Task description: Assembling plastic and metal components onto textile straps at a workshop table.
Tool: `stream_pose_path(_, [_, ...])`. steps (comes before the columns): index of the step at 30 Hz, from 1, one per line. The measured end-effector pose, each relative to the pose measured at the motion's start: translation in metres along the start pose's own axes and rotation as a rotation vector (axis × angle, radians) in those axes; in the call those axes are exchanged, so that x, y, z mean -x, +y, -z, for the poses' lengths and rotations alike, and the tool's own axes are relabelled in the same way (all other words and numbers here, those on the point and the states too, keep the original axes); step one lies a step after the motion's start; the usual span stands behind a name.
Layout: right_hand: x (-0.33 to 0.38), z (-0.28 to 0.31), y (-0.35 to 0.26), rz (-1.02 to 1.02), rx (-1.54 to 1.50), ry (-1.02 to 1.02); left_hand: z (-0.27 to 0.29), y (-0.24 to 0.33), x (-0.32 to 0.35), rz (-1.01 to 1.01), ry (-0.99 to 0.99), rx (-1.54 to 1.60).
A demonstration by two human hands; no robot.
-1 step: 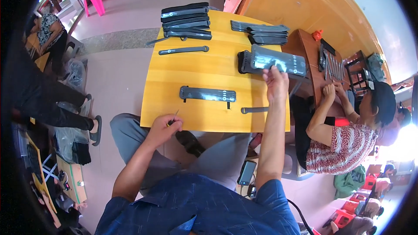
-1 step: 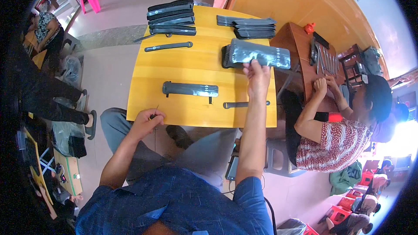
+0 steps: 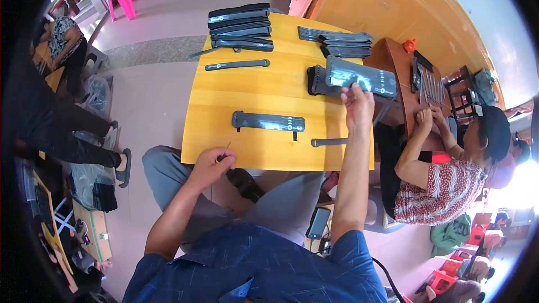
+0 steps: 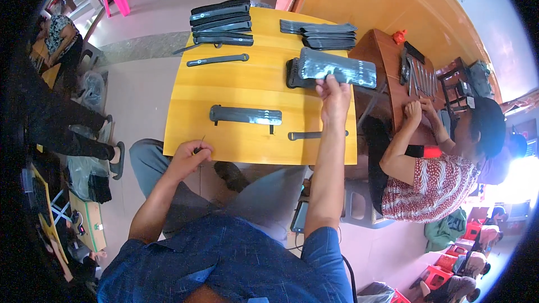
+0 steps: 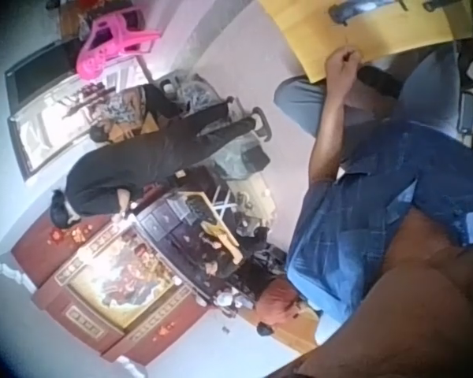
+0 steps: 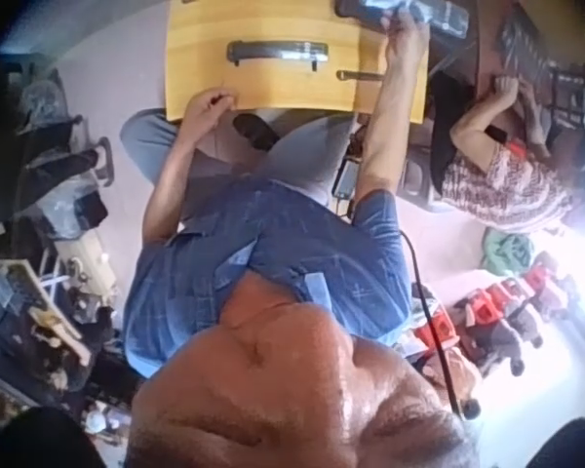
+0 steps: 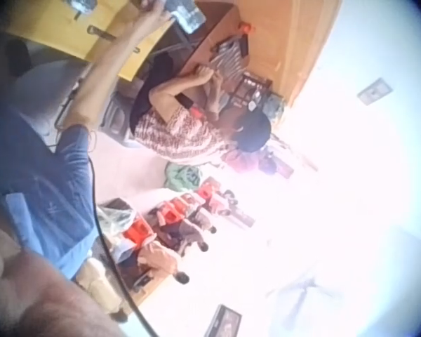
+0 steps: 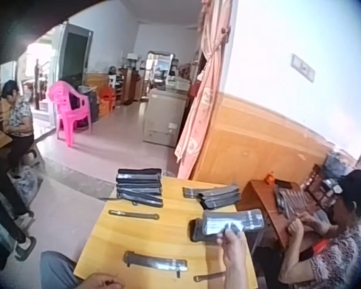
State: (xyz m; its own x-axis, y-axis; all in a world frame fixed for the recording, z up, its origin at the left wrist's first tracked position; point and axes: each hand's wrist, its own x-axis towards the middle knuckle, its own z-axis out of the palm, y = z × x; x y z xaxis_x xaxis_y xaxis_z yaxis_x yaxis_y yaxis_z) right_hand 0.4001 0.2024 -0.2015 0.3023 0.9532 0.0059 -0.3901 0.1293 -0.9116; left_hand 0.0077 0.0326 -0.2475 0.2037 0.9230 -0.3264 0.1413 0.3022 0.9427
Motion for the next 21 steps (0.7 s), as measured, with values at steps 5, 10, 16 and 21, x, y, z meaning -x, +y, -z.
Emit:
stream_pose_path(5, [0.007,-0.011,-0.003,0.020,-0.030,0.087,0.001,0.000,0.002,0.002,0.004,-0.001])
stream_pose_path(10, [0.046,0.001,0.013,-0.050,-0.092,0.025,-0.001,0.005,0.004,-0.008,-0.006,-0.003])
stream_pose_path(16, [0.115,-0.015,0.041,-0.160,-0.120,-0.022,-0.002,0.004,0.004,-0.105,0.041,-0.128])
stream_pose_path(21, [0.163,-0.039,0.055,-0.219,-0.107,-0.058,-0.033,0.047,0.014,-0.633,0.320,-0.470])
